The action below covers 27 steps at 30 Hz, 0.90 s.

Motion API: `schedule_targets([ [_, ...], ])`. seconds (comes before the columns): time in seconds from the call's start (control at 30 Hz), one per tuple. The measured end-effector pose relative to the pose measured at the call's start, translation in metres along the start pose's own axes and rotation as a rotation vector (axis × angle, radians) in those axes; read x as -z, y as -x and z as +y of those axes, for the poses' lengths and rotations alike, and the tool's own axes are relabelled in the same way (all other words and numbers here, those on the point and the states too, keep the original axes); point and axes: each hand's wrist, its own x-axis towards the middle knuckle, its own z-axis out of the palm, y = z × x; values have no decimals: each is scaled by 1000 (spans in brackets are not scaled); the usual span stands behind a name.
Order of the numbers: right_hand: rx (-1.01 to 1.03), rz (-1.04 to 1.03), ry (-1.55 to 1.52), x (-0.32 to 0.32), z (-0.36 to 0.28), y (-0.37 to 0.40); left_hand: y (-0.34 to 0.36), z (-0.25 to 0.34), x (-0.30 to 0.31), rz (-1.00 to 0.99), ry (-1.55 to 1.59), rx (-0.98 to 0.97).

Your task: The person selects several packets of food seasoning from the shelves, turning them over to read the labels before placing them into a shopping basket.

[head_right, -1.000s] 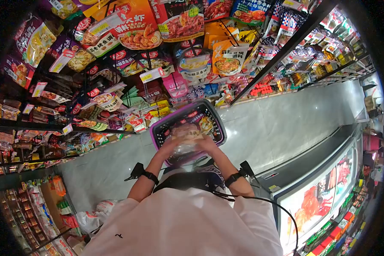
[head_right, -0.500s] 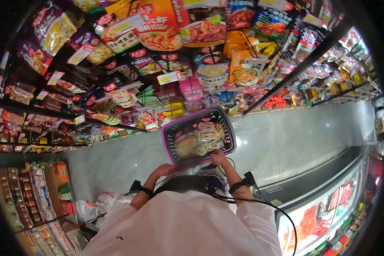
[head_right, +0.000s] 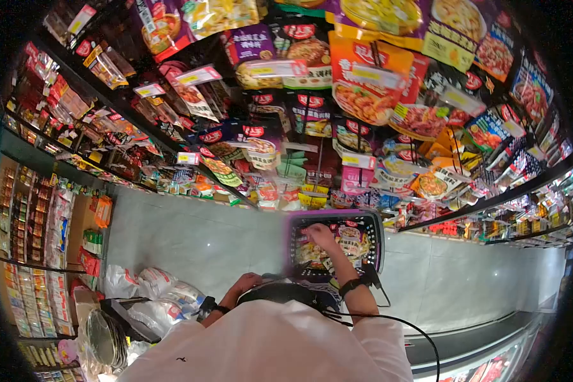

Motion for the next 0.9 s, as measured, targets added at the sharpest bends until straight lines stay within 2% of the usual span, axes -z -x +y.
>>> schedule_targets([
  [0.03,33,-20,-20,-9,-10,-15,3,6,11,3,117,41],
  [0.1,225,58,254,-30,-23,-67,15,15,35,2,350,125],
  [0.13,314,92,390,-41,-28,-89,16,12,46,6,340,153],
  [0.2,535,279,409,-64,-73,-107,21,0,71,15,319,217],
  [0.27,574,398,533,-70,-109,-139,27,-9,93,43,284,279],
  [0.37,601,519,203,-84,-152,-175,36,-49,118,74,360,319],
  [0.47,559,549,149,-96,-192,-194,58,-74,137,108,398,374],
  [0.57,647,228,-251,-93,-182,-243,79,-101,145,160,388,366],
  [0.6,535,467,-16,-115,-211,-204,73,-129,144,172,404,394],
  [0.63,511,476,9,-120,-211,-206,81,-125,146,197,441,434],
  [0.7,457,495,64,-115,-192,-229,84,-145,149,114,393,435],
  [0.73,473,491,186,-105,-167,-253,90,-141,149,133,364,436],
  [0.83,779,483,211,-136,-169,-229,95,-115,154,171,287,409],
  [0.87,479,428,340,-139,-177,-205,91,-111,156,172,276,391],
  [0.9,452,380,240,-141,-174,-193,88,-108,158,174,265,374],
])
